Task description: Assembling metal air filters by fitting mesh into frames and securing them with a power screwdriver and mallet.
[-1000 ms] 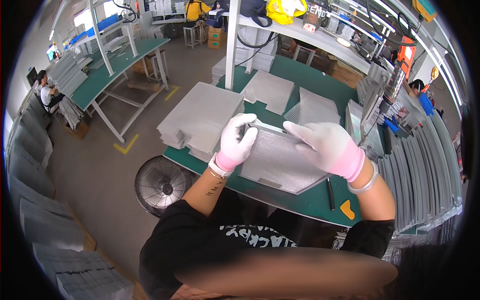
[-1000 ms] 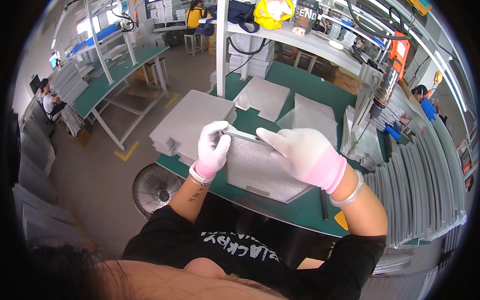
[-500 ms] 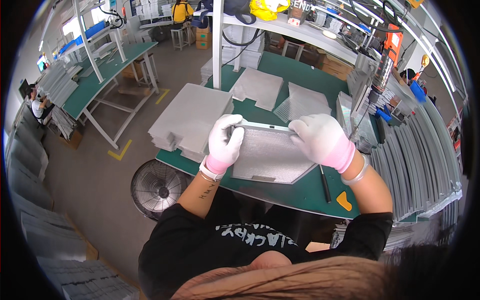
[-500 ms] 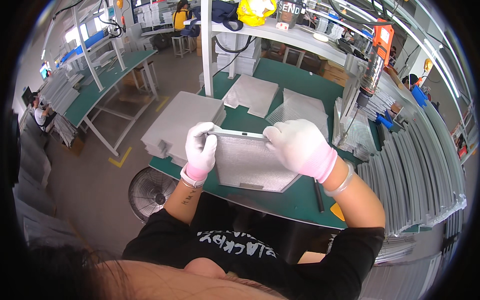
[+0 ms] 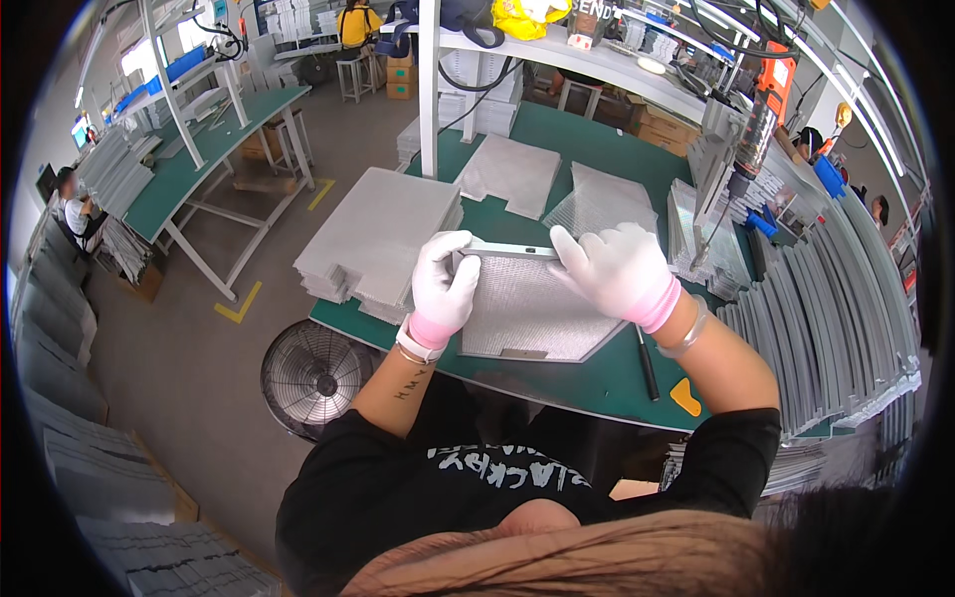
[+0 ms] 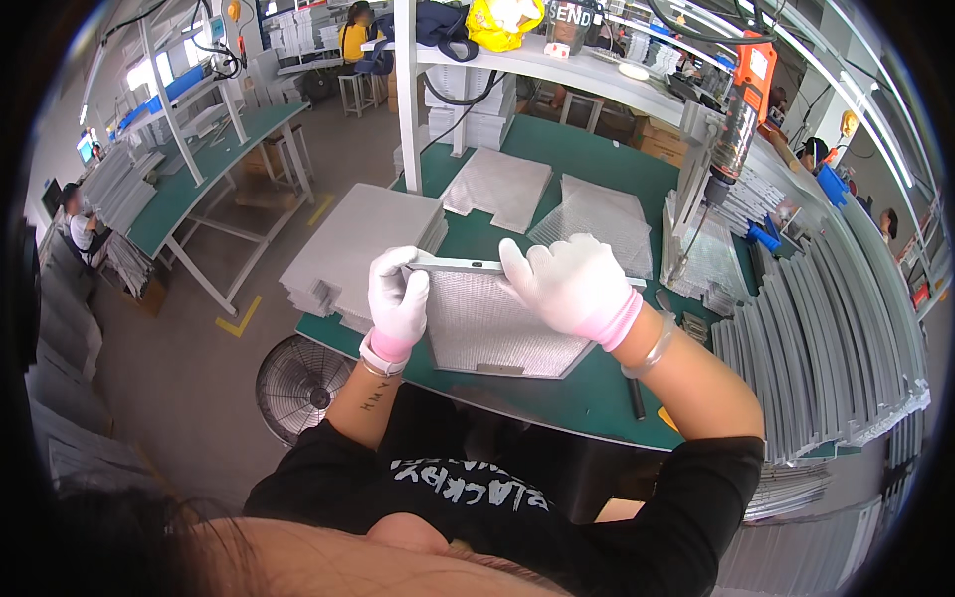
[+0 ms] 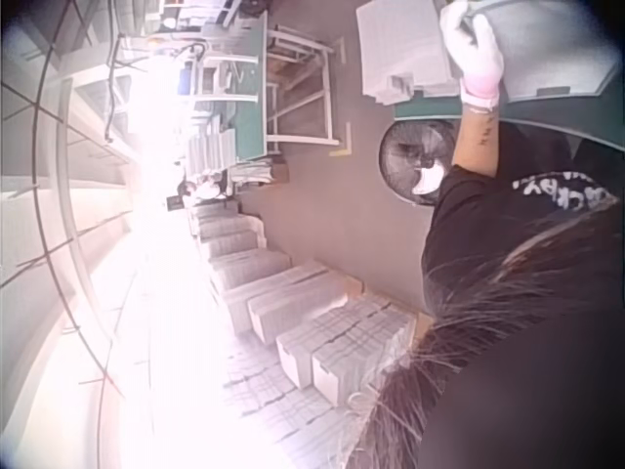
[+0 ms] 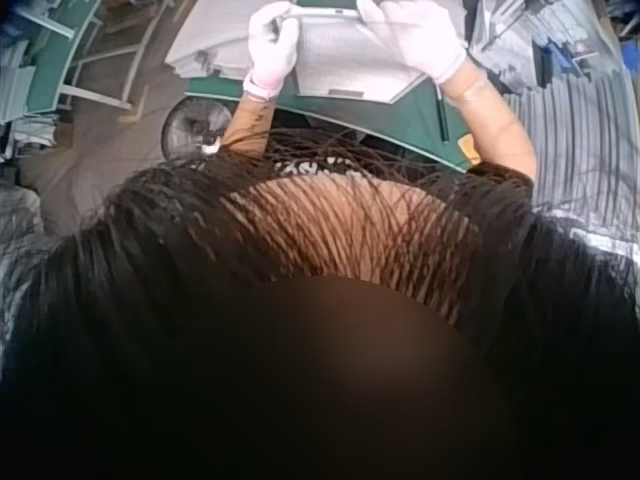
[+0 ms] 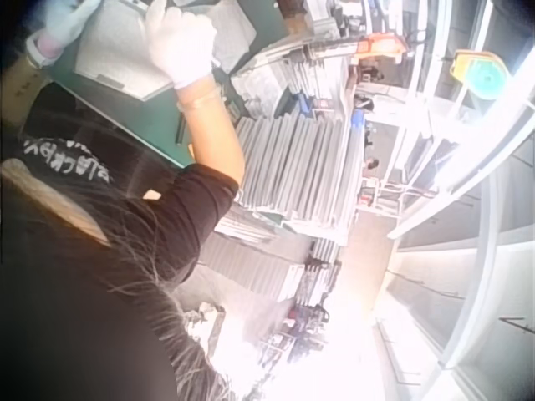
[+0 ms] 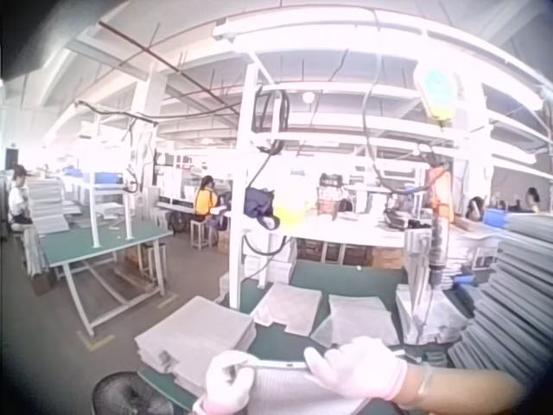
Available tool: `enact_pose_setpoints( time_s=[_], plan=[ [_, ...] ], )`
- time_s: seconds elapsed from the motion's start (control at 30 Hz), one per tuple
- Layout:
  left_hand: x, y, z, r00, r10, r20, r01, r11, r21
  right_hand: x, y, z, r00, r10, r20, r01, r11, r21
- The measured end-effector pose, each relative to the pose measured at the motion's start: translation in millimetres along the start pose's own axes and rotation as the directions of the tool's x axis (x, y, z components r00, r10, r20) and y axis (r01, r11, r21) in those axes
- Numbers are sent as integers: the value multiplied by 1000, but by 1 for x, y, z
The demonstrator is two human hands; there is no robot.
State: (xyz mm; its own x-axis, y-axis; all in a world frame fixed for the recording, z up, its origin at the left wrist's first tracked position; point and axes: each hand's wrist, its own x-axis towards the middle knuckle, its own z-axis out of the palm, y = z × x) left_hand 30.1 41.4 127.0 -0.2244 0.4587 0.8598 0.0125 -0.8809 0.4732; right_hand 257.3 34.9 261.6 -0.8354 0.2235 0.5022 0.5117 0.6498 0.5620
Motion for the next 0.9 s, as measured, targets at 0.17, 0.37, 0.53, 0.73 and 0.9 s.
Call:
enact_pose_setpoints(
  time_s=[0.17, 0.37, 0.53, 0.73, 0.9],
  plan=[
    [-7, -18, -6, 1000, -13, 16, 12, 999, 51, -3, -1, 7, 998, 25, -53, -26, 999, -24],
    [-1, -29, -14, 1000, -27, -16, 31, 965, 260, -20, 7, -26, 947, 258, -191, -200, 940, 277],
    [22, -37, -12, 988, -154, -8, 154, 973, 170, -186, -32, 45, 504, 849, -161, -713, 514, 477],
    [130, 51, 52, 717, 91, 691, -276, 947, 162, -311, -95, 94, 154, 874, 460, -871, 340, -354],
    [82, 41, 159, 93, 128, 987, -647, 762, -38, -334, -98, 119, 188, 875, 446, -960, 260, -106]
  ],
)
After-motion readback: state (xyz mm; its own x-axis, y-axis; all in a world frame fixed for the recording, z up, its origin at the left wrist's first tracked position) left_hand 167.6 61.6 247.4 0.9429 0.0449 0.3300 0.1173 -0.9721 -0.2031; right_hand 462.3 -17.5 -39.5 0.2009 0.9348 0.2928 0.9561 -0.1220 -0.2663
